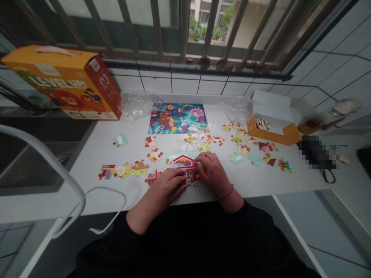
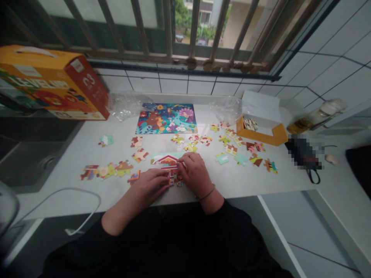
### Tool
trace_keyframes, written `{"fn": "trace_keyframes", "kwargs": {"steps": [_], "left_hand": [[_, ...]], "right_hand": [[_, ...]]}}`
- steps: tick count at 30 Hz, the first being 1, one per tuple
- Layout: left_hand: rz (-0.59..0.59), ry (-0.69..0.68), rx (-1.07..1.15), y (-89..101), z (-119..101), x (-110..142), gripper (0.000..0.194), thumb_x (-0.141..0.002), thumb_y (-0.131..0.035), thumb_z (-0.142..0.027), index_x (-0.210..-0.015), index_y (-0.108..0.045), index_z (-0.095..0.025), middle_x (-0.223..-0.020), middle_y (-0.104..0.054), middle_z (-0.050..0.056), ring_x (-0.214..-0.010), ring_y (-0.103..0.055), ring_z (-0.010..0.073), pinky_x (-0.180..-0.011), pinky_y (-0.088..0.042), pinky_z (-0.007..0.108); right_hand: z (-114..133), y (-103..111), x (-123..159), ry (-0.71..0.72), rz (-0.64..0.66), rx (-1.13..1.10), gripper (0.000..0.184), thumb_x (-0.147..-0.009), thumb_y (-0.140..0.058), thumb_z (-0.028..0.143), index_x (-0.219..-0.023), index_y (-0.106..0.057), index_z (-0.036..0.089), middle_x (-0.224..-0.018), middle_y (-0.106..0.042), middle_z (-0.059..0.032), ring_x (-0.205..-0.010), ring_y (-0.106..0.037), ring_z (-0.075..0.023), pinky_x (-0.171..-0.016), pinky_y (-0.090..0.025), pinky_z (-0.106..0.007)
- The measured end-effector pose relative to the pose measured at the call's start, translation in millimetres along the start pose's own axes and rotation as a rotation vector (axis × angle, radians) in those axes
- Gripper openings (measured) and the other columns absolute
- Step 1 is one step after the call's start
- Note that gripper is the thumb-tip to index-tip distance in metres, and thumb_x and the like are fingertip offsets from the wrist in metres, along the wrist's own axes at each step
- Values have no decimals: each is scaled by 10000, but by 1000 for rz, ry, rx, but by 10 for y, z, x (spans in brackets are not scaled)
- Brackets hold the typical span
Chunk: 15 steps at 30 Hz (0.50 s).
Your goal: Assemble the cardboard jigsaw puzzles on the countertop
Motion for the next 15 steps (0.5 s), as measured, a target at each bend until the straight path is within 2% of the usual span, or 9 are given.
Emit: {"fn": "trace_keyframes", "kwargs": {"steps": [6, 12, 15], "left_hand": [[-24, -7, -19, 15, -48, -8, 178, -1059, -706, -235, -1236, -713, -222, -1324, -756, 121, -1219, -738, 268, -1031, -655, 477], [-53, -37, 4, -12, -114, -3, 146, -1063, -693, -214, -1208, -704, -222, -1263, -764, 105, -1186, -748, 245, -1015, -665, 438], [-16, -76, -20, -41, -148, -7, 115, -1063, -683, -193, -1172, -702, -221, -1272, -765, 98, -1187, -734, 248, -1030, -657, 446]], "right_hand": [[32, -3, -16, -2, 53, 40, 200, -1133, -554, 328, -1059, -713, 231, -1063, -724, -96, -1056, -639, -286, -961, -491, -465], [35, 6, -12, 0, 49, 36, 190, -1132, -560, 336, -1075, -709, 233, -1086, -726, -100, -1091, -633, -292, -994, -490, -474], [12, 0, -9, -7, 55, 29, 192, -1129, -565, 346, -1086, -715, 235, -1104, -725, -101, -1110, -631, -291, -1011, -490, -475]]}}
Point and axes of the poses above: each hand's wrist, its own x-axis away from the middle knuckle, its own y-axis out of the back of the hand, z = x × y, the point moved 2 cm from there along -x, towards the middle knuckle
